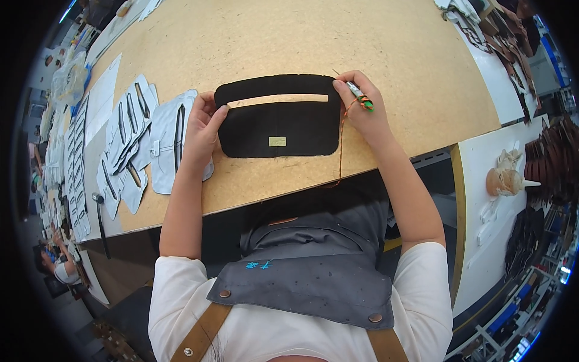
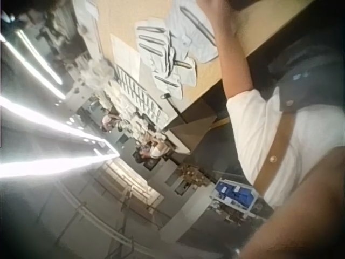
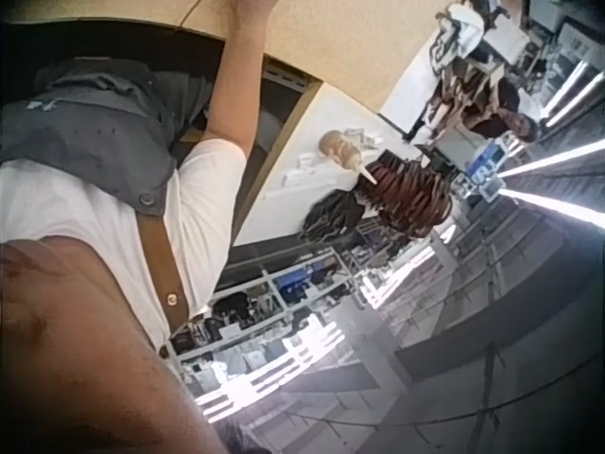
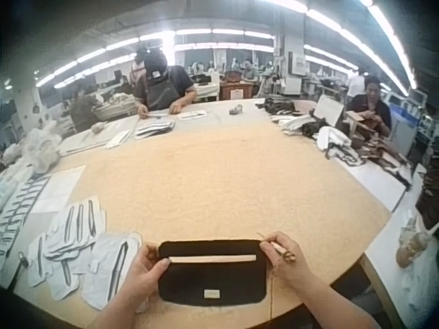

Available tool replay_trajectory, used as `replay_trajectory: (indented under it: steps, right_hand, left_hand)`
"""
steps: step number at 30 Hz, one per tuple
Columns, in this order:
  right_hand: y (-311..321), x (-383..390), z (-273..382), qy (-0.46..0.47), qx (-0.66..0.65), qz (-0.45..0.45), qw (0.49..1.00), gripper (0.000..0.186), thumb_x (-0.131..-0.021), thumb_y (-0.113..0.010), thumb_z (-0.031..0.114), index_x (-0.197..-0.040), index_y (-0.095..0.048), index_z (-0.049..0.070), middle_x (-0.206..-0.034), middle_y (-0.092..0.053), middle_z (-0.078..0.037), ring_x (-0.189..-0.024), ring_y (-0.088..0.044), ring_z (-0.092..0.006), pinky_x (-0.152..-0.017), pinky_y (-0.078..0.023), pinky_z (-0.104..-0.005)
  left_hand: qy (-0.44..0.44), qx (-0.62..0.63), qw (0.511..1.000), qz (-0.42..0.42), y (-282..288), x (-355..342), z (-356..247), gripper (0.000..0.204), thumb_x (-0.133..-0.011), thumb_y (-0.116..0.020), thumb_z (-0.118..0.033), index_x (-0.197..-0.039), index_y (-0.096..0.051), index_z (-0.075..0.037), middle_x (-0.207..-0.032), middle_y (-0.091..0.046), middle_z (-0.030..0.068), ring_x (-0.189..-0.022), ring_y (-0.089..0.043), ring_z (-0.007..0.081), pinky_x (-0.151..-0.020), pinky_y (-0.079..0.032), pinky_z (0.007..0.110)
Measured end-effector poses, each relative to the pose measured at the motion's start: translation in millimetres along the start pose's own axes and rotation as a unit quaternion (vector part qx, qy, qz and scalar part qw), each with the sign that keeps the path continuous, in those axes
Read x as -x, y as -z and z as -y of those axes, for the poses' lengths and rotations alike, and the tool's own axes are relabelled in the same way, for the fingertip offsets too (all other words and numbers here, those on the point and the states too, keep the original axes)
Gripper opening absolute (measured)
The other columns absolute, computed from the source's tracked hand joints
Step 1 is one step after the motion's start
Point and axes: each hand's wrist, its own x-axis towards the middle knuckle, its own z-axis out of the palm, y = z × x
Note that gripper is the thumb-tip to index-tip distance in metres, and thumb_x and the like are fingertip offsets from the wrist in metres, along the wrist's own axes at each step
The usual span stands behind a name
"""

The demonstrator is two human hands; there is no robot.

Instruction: Manually applying glue or sealant and inspecting leather components for bags or wallets.

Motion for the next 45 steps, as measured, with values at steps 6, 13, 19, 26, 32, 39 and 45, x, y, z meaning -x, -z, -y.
replay_trajectory:
  steps: [6,13,19,26,32,39,45]
  right_hand:
    - [-1,2,1,-0.012,-0.016,0.001,1.0,0.009,-0.089,-0.057,0.013,-0.087,-0.057,0.005,-0.064,-0.05,0.003,-0.054,-0.048,-0.004,-0.048,-0.04,-0.0194]
    - [3,2,0,-0.022,-0.028,0.027,0.999,0.01,-0.089,-0.058,0.015,-0.091,-0.057,0.005,-0.068,-0.052,0.002,-0.059,-0.049,-0.0043,-0.053,-0.04,-0.0195]
    - [4,2,-11,0.03,-0.009,0.048,0.998,0.015,-0.087,-0.06,0.014,-0.097,-0.056,0.004,-0.081,-0.057,-0.002,-0.075,-0.053,-0.0087,-0.065,-0.044,-0.0228]
    - [3,2,-12,0.054,0.018,0.024,0.998,0.016,-0.087,-0.06,0.014,-0.098,-0.056,0.003,-0.081,-0.057,-0.002,-0.074,-0.053,-0.0089,-0.066,-0.044,-0.0232]
    - [2,1,-14,0.037,0.012,-0.005,0.999,0.008,-0.089,-0.057,0.013,-0.091,-0.057,0.006,-0.066,-0.049,0.005,-0.057,-0.045,-0.0018,-0.049,-0.037,-0.0177]
    - [0,8,-5,0.087,0.178,-0.02,0.98,0.008,-0.085,-0.059,0.01,-0.085,-0.056,0.004,-0.071,-0.056,-0.007,-0.067,-0.054,-0.0174,-0.059,-0.043,-0.0287]
    - [-3,4,-6,0.182,0.308,-0.026,0.933,0.009,-0.08,-0.061,0.007,-0.08,-0.053,0.004,-0.069,-0.054,-0.01,-0.07,-0.053,-0.0274,-0.064,-0.042,-0.0367]
  left_hand:
    - [-0.06,-0.095,0.993,-0.027,-12,1,6,0.023,-0.089,-0.051,-0.001,-0.111,-0.043,0.0,-0.099,-0.053,0.006,-0.091,-0.051,0.0096,-0.08,-0.042,0.022]
    - [-0.079,-0.176,0.978,-0.075,-11,-1,12,0.026,-0.09,-0.053,-0.004,-0.114,-0.045,0.0,-0.092,-0.051,0.004,-0.084,-0.048,0.0084,-0.075,-0.042,0.02]
    - [-0.047,-0.184,0.978,-0.088,-11,-1,6,0.02,-0.09,-0.052,-0.007,-0.11,-0.051,-0.002,-0.086,-0.052,0.0011,-0.077,-0.049,0.0077,-0.069,-0.041,0.02]
    - [-0.061,-0.294,0.948,-0.101,-9,-1,4,0.024,-0.088,-0.054,-0.005,-0.111,-0.051,-0.002,-0.075,-0.053,0.003,-0.067,-0.049,0.0094,-0.062,-0.041,0.022]
    - [-0.087,-0.341,0.931,-0.1,-10,3,3,0.027,-0.086,-0.054,-0.003,-0.112,-0.049,-0.003,-0.072,-0.054,0.0039,-0.063,-0.049,0.0115,-0.06,-0.041,0.024]
    - [-0.066,-0.402,0.91,-0.077,-12,8,-2,0.028,-0.083,-0.056,-0.003,-0.11,-0.05,-0.003,-0.071,-0.053,0.005,-0.065,-0.049,0.0145,-0.061,-0.041,0.027]
    - [-0.082,-0.498,0.863,-0.033,-11,9,-1,0.026,-0.081,-0.056,-0.001,-0.107,-0.053,-0.002,-0.071,-0.05,0.0068,-0.068,-0.048,0.0186,-0.062,-0.042,0.03]
